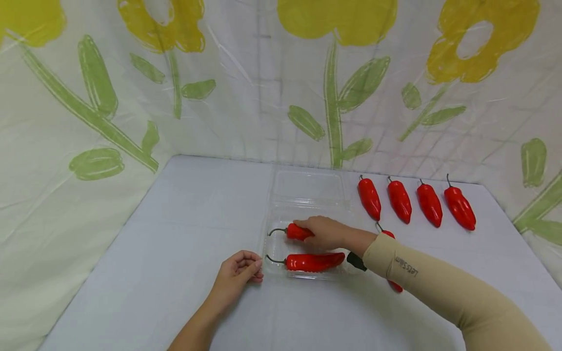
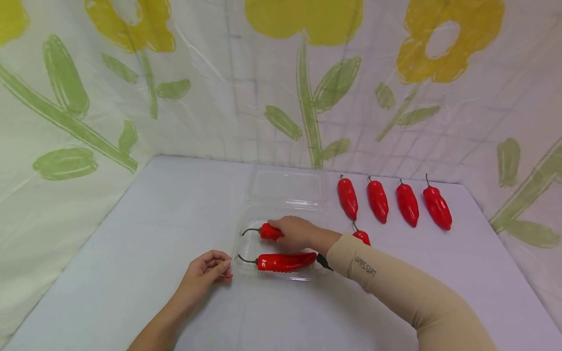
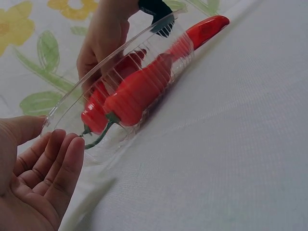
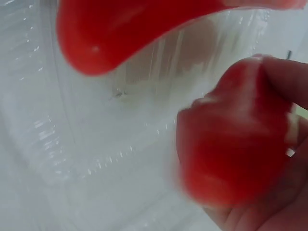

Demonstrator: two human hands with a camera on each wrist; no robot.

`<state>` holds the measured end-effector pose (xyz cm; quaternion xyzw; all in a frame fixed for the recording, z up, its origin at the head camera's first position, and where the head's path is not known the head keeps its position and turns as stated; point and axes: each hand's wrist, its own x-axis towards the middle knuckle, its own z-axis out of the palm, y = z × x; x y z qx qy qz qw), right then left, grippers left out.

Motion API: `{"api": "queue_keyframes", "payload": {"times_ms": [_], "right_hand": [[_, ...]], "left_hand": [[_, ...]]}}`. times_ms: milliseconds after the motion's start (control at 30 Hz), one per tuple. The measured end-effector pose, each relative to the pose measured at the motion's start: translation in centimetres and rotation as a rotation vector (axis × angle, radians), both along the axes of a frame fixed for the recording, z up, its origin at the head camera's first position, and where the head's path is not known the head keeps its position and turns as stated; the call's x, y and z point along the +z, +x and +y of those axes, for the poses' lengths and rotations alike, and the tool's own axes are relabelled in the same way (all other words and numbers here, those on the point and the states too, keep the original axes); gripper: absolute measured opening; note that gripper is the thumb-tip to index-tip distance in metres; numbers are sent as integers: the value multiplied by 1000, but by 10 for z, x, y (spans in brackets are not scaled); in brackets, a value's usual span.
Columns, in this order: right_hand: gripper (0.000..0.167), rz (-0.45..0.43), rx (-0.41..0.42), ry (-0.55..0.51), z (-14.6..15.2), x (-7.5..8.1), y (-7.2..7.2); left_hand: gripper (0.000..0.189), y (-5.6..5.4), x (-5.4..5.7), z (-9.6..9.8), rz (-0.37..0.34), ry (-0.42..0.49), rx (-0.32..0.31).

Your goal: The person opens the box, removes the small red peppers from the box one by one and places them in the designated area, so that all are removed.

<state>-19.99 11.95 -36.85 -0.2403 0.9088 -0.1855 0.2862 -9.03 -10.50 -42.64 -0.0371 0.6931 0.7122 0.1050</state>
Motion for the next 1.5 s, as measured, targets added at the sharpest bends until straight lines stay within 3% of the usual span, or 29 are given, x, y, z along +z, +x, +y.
{"api": "queue_keyframes", "payload": {"times_ms": [633, 1500], "right_hand": [[48, 38, 3, -190, 22, 17, 5], [58, -17, -151, -312, 64, 31, 20]], "left_hand": [[24, 0, 0, 1, -5, 10, 13], [20, 0, -1, 3, -22, 3, 38]]}}
